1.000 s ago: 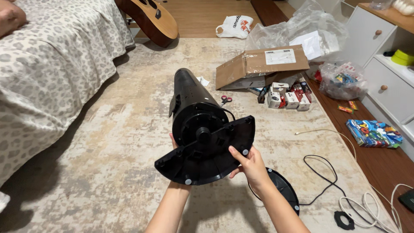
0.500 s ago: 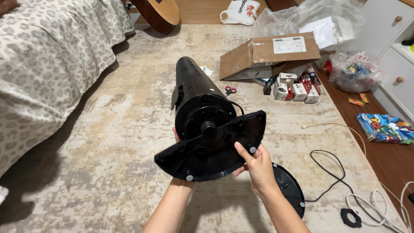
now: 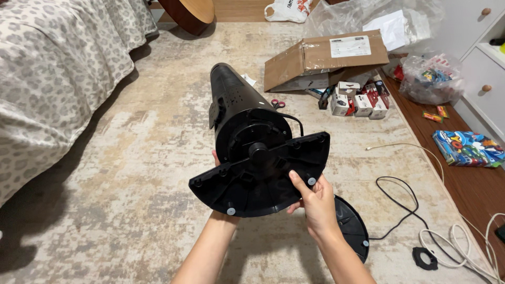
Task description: The person sits on the carpet and assembles a tower fan, fitting the two base halves together around the fan's bottom, tightening the base fasteners by hand, standing the fan upright, plugging the power cord into a wall outlet, and pressing the control buttons on top to power it on.
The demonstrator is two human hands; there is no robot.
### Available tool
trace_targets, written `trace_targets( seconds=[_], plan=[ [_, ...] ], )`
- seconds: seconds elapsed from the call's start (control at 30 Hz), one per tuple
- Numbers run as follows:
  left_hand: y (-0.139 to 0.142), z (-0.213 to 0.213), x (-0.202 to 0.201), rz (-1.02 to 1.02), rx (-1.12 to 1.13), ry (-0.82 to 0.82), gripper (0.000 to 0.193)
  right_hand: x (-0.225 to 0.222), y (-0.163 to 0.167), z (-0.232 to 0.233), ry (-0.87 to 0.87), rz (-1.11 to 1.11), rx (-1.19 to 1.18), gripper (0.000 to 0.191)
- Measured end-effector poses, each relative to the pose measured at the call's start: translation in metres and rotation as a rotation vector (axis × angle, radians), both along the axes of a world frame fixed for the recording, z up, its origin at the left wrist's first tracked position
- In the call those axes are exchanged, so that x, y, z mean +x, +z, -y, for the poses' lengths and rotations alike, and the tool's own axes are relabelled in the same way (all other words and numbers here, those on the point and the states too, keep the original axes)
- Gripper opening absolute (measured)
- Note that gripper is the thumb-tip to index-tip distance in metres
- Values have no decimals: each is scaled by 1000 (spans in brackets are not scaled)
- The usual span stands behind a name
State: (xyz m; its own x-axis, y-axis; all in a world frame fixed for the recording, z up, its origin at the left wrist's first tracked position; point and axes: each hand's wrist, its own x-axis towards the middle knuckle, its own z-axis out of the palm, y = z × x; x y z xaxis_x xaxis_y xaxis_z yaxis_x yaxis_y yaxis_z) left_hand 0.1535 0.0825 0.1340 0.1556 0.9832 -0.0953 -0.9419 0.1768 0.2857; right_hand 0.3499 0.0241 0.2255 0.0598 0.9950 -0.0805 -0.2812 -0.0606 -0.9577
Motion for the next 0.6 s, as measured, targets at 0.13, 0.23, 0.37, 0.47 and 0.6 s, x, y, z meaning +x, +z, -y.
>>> trace_targets(
  seconds=[0.13,0.23,0.37,0.47,0.6],
  plan=[
    [-1,-3,1,-4,1,6,72,-2,-4,-2,-40,-5,13,26],
    [-2,-6,3,-4,0,1,71,-4,-7,-5,-65,-18,12,26],
    [-4,-8,5,-5,-2,-1,70,-1,-13,-8,-65,-10,-13,28],
    [-4,-10,9,-2,-2,-3,70,6,-14,-13,-26,-11,-12,31],
    [-5,-11,12,2,-1,-1,69,13,-10,-13,14,68,-70,36]
  ],
)
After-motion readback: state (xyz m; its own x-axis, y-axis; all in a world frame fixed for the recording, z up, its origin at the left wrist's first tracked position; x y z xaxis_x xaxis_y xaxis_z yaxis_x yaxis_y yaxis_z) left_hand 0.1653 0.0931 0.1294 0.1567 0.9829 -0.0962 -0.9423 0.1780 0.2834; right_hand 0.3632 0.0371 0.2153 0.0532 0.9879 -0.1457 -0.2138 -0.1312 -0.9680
